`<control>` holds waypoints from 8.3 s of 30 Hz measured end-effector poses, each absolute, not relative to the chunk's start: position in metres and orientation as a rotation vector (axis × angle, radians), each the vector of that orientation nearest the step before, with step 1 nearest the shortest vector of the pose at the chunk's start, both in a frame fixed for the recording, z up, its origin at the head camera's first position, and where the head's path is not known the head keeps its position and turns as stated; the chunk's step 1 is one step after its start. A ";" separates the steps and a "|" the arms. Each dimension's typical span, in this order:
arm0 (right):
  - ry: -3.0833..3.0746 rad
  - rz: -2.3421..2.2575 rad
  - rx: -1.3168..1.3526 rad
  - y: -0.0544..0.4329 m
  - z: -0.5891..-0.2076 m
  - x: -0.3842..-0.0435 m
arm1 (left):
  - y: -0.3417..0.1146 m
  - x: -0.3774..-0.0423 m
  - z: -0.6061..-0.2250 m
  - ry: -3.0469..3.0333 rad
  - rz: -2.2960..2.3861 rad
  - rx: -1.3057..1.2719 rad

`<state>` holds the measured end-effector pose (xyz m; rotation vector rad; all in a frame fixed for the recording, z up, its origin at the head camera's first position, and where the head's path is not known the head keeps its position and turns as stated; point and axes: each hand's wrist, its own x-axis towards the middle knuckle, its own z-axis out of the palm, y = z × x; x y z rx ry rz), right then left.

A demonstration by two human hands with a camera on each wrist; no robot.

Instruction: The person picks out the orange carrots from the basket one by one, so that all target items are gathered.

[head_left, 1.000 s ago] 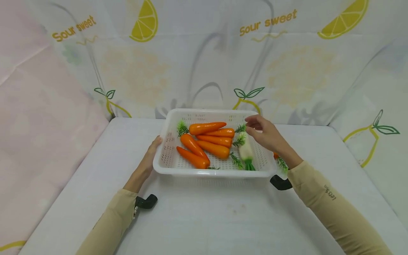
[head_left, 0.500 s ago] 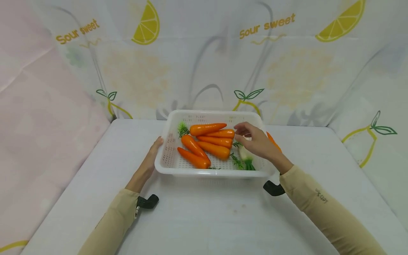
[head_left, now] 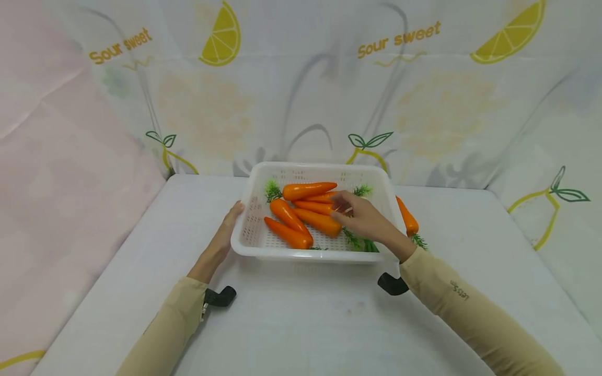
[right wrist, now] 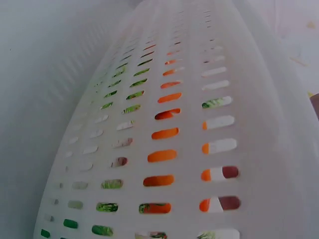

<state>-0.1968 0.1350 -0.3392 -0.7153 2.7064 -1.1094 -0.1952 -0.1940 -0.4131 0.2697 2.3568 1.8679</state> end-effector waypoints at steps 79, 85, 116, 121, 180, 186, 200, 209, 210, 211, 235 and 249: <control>2.753 -0.410 -0.801 0.056 -0.364 -0.203 | -0.167 -0.219 -0.393 1.737 2.284 0.511; 2.722 -0.506 -0.785 0.059 -0.365 -0.202 | -0.174 -0.219 -0.397 1.778 2.273 0.484; 2.756 -1.040 -0.624 0.091 -0.346 -0.197 | -0.209 -0.233 -0.380 1.883 2.158 0.062; 2.752 -1.152 -0.583 0.103 -0.343 -0.200 | -0.209 -0.233 -0.380 1.896 2.159 0.094; 2.556 -1.784 -0.201 0.217 -0.328 -0.194 | -0.203 -0.236 -0.382 2.186 2.049 0.058; 2.595 -1.765 -0.162 0.226 -0.329 -0.192 | -0.203 -0.234 -0.382 2.159 2.064 0.045; 2.544 -1.965 -0.090 0.247 -0.339 -0.185 | -0.203 -0.235 -0.385 2.099 2.128 0.062; 2.451 -2.137 -0.121 0.258 -0.340 -0.184 | -0.202 -0.234 -0.384 2.114 2.114 0.054; 2.446 -2.142 -0.120 0.259 -0.340 -0.183 | -0.202 -0.234 -0.384 2.118 2.114 0.054; 2.446 -2.141 -0.119 0.260 -0.340 -0.183 | -0.202 -0.233 -0.385 2.122 2.114 0.052; 2.629 -1.811 0.056 0.303 -0.360 -0.178 | -0.199 -0.232 -0.392 2.153 2.193 0.115; 2.651 -1.594 0.243 0.317 -0.375 -0.184 | -0.199 -0.231 -0.390 2.162 2.181 0.117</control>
